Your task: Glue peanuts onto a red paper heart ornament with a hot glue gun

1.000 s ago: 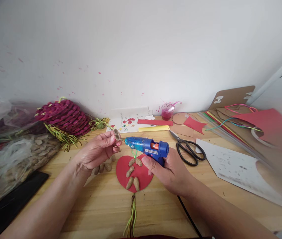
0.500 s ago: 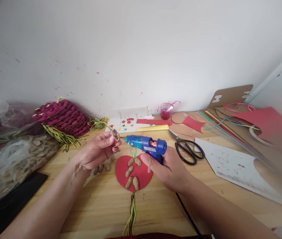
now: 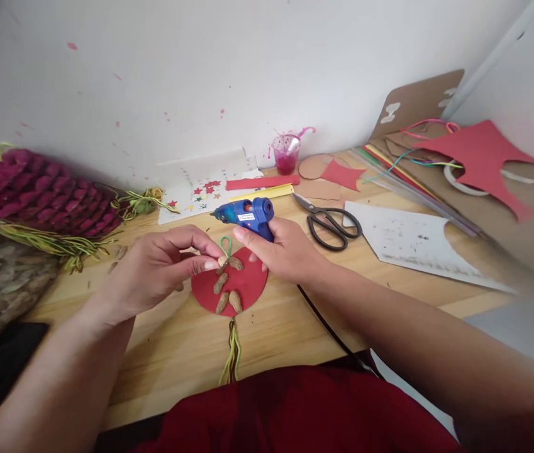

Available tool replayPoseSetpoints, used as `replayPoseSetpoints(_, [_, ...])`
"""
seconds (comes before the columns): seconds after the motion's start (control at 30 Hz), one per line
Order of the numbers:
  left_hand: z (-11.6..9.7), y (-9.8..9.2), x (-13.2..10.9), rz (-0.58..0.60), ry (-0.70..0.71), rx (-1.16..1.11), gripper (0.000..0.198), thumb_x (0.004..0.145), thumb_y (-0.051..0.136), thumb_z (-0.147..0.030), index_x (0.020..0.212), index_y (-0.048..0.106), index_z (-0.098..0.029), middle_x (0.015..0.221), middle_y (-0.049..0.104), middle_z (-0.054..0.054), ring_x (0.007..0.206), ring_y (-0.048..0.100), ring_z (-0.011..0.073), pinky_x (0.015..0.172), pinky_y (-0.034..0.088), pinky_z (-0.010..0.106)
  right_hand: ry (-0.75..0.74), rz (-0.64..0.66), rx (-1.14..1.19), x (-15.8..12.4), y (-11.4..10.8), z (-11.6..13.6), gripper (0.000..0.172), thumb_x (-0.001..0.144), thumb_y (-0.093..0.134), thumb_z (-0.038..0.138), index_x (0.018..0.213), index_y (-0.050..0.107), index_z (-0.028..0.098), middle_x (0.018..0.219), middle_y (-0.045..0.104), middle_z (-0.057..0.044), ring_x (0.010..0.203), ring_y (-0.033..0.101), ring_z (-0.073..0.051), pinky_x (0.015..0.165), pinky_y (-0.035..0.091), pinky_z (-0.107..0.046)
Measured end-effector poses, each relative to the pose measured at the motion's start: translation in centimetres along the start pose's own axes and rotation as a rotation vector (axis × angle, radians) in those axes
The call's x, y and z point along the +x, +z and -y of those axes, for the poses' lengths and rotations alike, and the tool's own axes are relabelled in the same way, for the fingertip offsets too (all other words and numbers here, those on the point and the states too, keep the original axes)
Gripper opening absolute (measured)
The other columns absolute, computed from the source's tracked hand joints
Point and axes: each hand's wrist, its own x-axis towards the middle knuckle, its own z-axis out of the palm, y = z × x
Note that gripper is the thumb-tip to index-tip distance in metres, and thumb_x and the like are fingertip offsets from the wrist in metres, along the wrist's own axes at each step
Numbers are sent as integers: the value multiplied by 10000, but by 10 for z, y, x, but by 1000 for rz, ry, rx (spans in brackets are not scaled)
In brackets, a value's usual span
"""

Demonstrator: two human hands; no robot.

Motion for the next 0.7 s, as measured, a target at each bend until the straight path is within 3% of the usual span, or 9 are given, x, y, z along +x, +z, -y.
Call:
replayPoseSetpoints(0.17, [6, 9, -2, 14, 229, 427, 173, 923, 672, -140, 906, 807, -247, 952, 690, 20, 853, 665, 133, 775, 539, 260, 9, -16, -122, 2, 5, 3, 341, 953, 631, 451, 738, 660, 188, 700, 691, -22, 648, 614, -163, 624, 432, -301])
replayPoseSetpoints(0.33, [10, 17, -4, 68, 341, 626, 204, 967, 603, -107, 909, 776, -198, 958, 647, 34, 805, 641, 125, 736, 545, 252, -11, -40, -159, 3, 6, 6, 336, 930, 628, 418, 680, 591, 197, 671, 635, 9, 663, 567, -148, 671, 415, -294])
replayPoseSetpoints(0.7, [14, 24, -8, 120, 271, 688, 265, 1054, 506, -248, 958, 751, -219, 961, 621, 56, 800, 609, 176, 713, 503, 324, -63, -42, -127, 4, 8, 4, 275, 921, 635, 375, 717, 618, 192, 682, 608, 26, 658, 524, -133, 671, 388, -280])
